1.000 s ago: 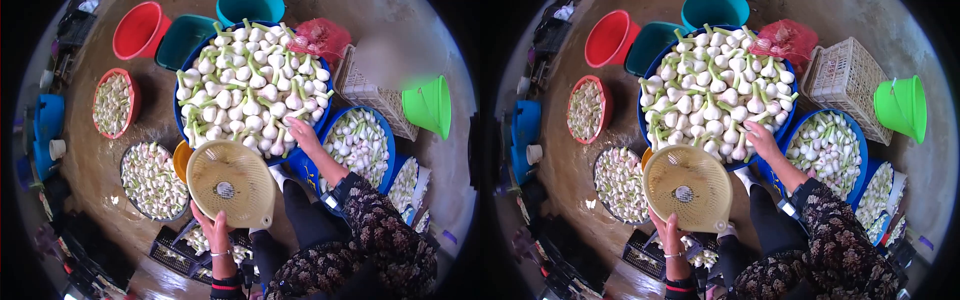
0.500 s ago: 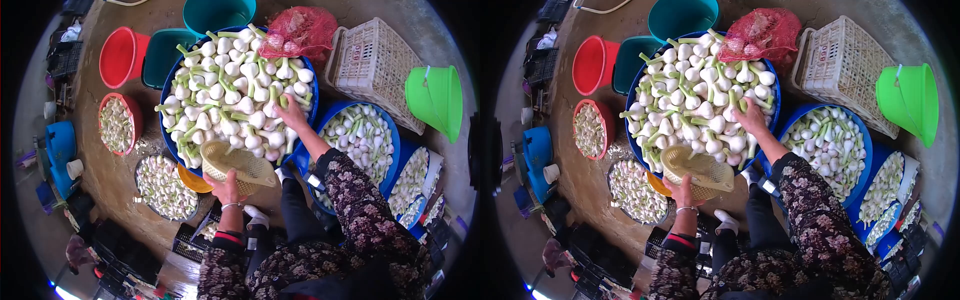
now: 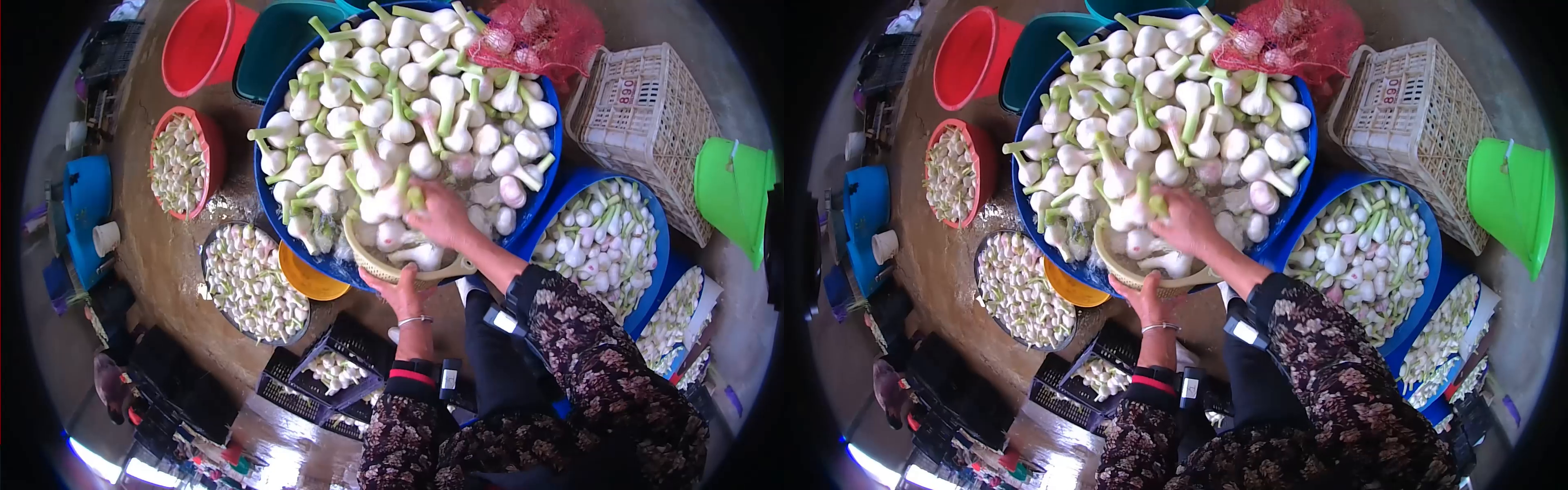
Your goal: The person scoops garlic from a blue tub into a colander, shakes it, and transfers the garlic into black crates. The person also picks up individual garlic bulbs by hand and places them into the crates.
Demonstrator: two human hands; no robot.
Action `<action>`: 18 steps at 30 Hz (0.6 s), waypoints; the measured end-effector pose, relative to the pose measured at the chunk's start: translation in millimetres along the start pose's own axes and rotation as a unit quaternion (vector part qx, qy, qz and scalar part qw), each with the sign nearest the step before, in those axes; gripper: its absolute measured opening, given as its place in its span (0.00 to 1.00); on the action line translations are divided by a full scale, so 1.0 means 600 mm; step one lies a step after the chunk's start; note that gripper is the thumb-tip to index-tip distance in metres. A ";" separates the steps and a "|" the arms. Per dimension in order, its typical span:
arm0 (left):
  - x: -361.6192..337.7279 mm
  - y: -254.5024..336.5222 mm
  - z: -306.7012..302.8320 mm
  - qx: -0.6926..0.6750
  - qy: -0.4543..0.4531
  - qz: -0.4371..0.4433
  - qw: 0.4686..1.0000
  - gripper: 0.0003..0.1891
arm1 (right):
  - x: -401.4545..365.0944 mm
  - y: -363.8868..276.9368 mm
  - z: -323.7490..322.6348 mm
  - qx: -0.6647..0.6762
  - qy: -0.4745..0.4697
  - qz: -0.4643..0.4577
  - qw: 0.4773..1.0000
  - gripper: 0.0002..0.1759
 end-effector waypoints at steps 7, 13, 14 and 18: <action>-0.012 0.052 0.019 -0.053 0.001 -0.123 0.991 0.53 | -0.028 -0.083 -0.070 -0.105 -0.060 -0.176 0.977 0.30; 0.027 0.048 -0.007 0.185 -0.027 -0.089 0.978 0.58 | 0.114 -0.102 -0.057 -0.286 0.118 -0.121 0.943 0.35; 0.029 0.040 -0.012 0.185 -0.021 -0.089 0.978 0.58 | 0.110 -0.110 -0.035 -0.284 0.090 -0.098 0.950 0.36; 0.025 0.037 -0.014 0.263 -0.026 -0.110 0.958 0.61 | 0.112 -0.102 0.004 -0.271 -0.040 -0.042 0.961 0.37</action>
Point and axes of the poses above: each hand's wrist, its own x-axis towards the middle knuckle, its own z-axis out of the palm, y = z × x, the point moved 7 cm from there along x, towards the middle knuckle, and after that the axes turned 13 degrees about z, right-handed, at the moved point
